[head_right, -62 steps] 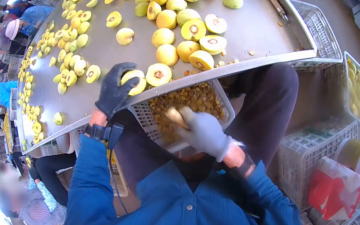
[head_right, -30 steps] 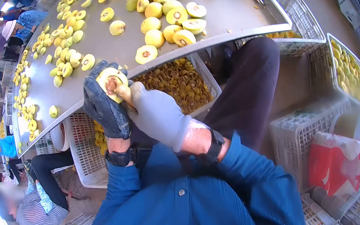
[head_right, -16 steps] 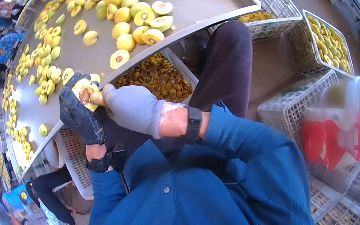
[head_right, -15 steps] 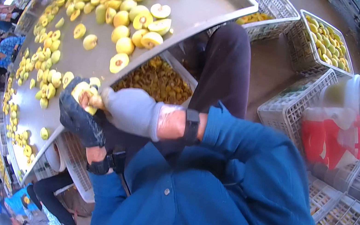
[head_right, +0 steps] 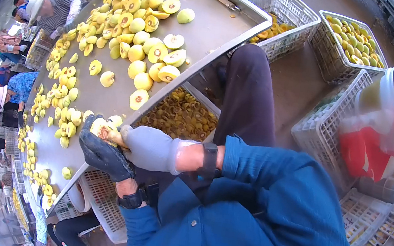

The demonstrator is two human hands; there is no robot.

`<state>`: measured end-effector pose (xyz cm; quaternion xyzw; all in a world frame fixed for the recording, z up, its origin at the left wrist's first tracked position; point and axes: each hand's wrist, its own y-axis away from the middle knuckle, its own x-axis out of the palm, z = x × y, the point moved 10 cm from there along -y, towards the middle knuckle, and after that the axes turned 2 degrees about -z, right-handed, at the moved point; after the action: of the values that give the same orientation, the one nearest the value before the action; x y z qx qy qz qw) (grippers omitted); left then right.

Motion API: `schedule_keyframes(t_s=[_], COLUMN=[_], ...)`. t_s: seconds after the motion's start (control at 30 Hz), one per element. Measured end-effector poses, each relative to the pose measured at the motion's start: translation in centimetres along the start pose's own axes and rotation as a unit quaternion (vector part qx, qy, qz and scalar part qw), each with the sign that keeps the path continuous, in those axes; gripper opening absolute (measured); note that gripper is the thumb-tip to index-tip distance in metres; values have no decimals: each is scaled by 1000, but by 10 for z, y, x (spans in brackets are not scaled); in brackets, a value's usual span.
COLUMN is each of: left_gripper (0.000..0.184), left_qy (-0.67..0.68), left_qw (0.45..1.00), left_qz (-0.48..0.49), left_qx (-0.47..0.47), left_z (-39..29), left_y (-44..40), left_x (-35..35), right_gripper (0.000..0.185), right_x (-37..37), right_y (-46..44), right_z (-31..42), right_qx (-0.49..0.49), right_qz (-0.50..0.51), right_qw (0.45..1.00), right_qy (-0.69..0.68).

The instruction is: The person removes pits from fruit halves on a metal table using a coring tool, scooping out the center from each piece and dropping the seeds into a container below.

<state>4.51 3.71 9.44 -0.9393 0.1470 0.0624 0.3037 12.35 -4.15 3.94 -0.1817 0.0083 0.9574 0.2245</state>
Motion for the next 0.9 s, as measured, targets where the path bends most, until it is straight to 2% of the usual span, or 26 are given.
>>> schedule_keyframes(t_s=[0.17, 0.27, 0.33, 0.37, 0.4, 0.47, 0.57, 0.67, 0.73, 0.77, 0.83, 0.87, 0.9], left_gripper=[44, 44, 36, 28, 26, 40, 51, 49, 48, 48, 48, 49, 50], left_qy=[-36, 45, 32, 89, 145, 85, 55, 53, 68, 75, 91, 143, 170], left_qw=[999, 999, 999, 995, 987, 991, 987, 972, 953, 954, 955, 956, 957], left_qz=[-8, -2, 37, 54, 71, 95, 148, 230, 294, 289, 281, 252, 225], left_qx=[35, -6, -7, -10, -14, -42, -10, -1, -11, -12, -9, -51, -67], left_z=[-2, 10, 6, 6, 5, 3, -4, -1, -5, -6, -6, 6, 7], left_y=[-2, -6, -6, -6, -6, -7, -16, -22, -25, -27, -29, -25, -20], left_x=[3, 0, 5, 6, 6, 9, 11, 15, 23, 21, 23, 21, 21], right_gripper=[28, 27, 26, 26, 26, 26, 27, 23, 22, 22, 21, 21, 20], right_x=[-1, -1, 7, 10, 13, 8, 24, 14, 12, 4, 18, 27, 30], right_y=[0, 3, 5, 8, 10, 12, 31, 24, 17, 11, 22, 36, 39], right_z=[-1, 3, -6, -7, -6, -2, -9, 1, 1, 14, 2, 0, -1], right_qx=[-4, -17, 9, 24, 28, 34, 200, 117, 23, -29, 135, 218, 219], right_qz=[4, 7, 28, 39, 59, 99, 232, 172, 101, 66, 173, 223, 231], right_qw=[1000, 996, 982, 971, 975, 980, 907, 949, 976, 984, 932, 884, 871], right_qy=[-27, -90, -184, -233, -213, -170, -290, -235, -189, -164, -288, -348, -374])
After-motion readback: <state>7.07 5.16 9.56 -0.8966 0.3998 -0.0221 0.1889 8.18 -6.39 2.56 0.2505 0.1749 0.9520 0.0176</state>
